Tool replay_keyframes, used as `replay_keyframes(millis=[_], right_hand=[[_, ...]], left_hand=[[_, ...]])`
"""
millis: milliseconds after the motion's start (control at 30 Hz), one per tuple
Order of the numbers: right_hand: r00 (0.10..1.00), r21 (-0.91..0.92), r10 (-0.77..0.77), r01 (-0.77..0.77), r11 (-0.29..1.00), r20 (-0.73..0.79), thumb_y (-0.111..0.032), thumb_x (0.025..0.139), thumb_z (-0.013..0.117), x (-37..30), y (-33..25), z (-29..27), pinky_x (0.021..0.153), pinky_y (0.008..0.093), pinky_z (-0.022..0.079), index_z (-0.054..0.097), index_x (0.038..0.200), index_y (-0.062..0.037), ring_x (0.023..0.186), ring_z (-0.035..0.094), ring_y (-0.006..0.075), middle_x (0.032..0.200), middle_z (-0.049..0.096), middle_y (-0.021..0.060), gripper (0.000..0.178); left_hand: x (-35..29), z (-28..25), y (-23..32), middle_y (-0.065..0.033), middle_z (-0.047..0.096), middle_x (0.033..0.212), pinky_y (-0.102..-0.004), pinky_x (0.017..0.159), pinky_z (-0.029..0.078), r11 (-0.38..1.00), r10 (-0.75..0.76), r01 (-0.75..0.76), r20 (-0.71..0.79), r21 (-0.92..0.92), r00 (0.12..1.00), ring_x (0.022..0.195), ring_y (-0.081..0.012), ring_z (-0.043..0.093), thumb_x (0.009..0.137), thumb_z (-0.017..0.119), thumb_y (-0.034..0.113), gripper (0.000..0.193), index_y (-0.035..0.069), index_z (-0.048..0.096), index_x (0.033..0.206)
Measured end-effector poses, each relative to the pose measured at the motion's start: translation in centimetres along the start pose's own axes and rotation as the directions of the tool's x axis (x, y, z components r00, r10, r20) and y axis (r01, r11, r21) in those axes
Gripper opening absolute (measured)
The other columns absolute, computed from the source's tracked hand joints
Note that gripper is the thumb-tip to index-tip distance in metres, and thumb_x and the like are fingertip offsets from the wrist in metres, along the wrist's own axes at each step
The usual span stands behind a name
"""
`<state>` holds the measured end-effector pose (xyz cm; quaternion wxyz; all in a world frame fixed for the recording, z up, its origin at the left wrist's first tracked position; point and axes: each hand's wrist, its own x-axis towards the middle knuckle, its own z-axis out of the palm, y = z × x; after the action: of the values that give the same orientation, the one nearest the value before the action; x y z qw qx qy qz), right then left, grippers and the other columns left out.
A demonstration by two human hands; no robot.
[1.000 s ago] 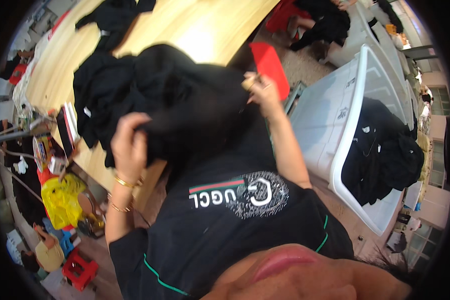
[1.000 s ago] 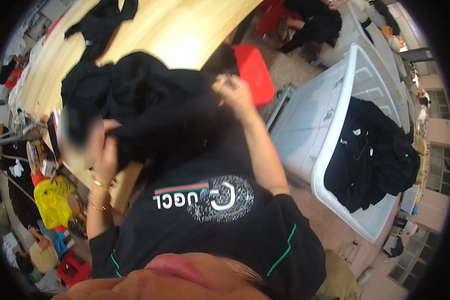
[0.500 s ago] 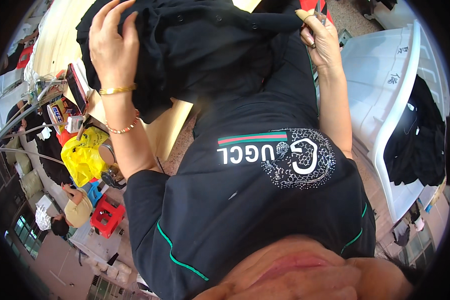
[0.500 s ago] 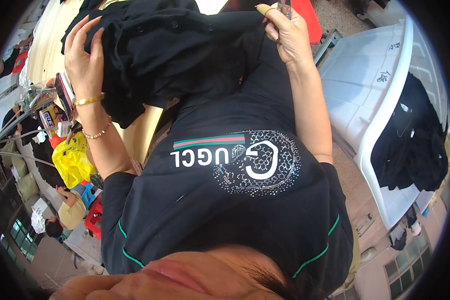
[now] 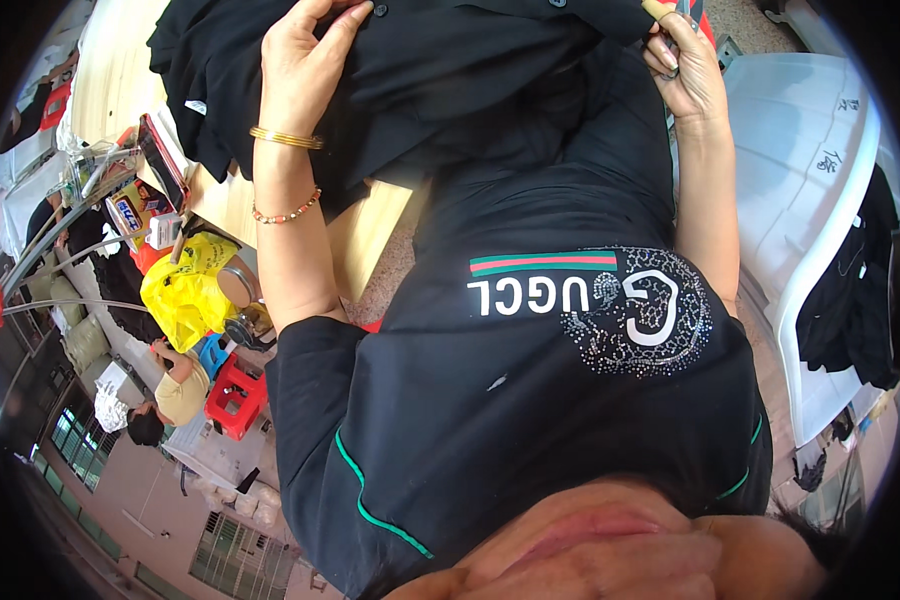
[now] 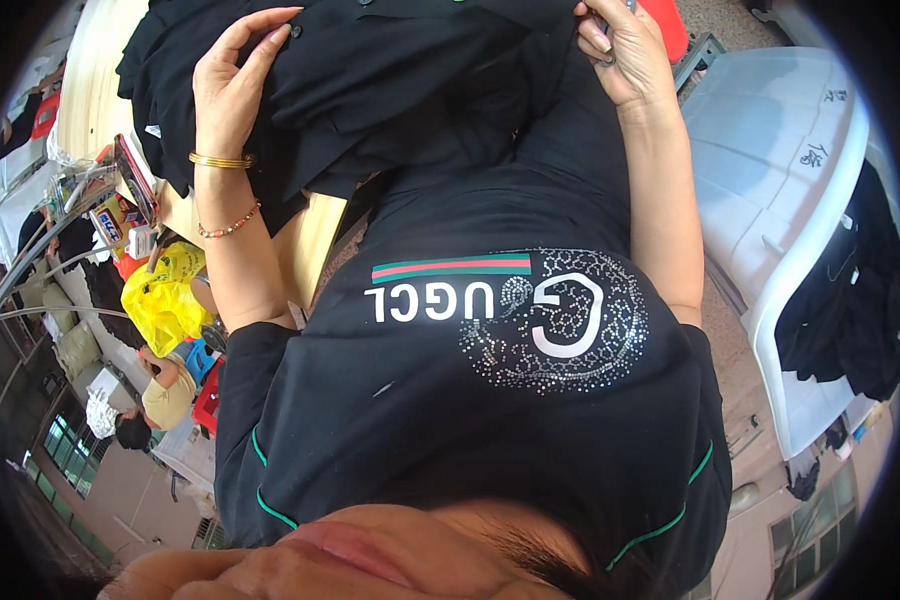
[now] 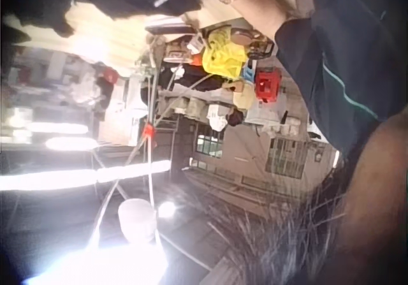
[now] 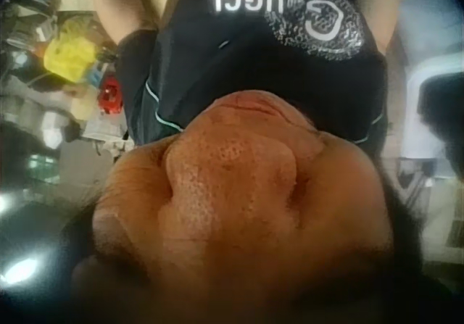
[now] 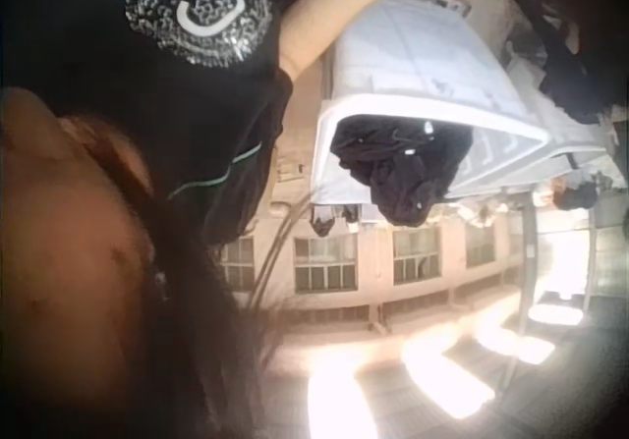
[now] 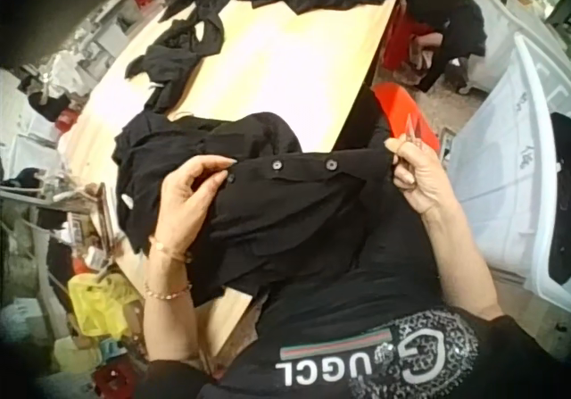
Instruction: The recorder is using a small pair of scissors to trim excess threads from black shirts in a factory setting.
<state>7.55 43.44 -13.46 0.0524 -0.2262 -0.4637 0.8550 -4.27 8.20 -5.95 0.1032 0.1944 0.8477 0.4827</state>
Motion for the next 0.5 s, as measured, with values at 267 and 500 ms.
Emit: replay_keyframes(millis=[267,500], right_hand=[[0.994,0.005,0.054,-0.054,0.999,-0.095,-0.013,0.097,0.070,-0.3,-0.1,0.7,0.040,0.0177,0.031,0.062,0.088,-0.0161,0.043,0.043,0.0019,0.067,0.057,-0.0069,0.012],[0.999,0.147,0.023,-0.015,0.989,-0.049,-0.010,0.099,0.063,1.5,0.9,-3.1,0.044,0.0207,0.029,0.066,0.094,-0.0018,0.044,0.040,0.0052,0.068,0.057,0.0002,0.010]], left_hand=[[0.2,0.3,-3.7,-0.0020,0.074,0.114,-0.0206,0.097,0.050,0.982,0.173,-0.174,-0.031,-0.069,0.984,0.104,-0.0082,0.067,0.101,0.063,0.003,0.023,0.004,0.074,0.121],[-1.2,1.4,5.7,-0.0147,0.068,0.114,-0.0360,0.090,0.054,0.857,0.440,-0.356,-0.170,0.373,0.882,0.103,-0.0303,0.067,0.089,0.065,-0.009,0.026,0.000,0.069,0.113]])
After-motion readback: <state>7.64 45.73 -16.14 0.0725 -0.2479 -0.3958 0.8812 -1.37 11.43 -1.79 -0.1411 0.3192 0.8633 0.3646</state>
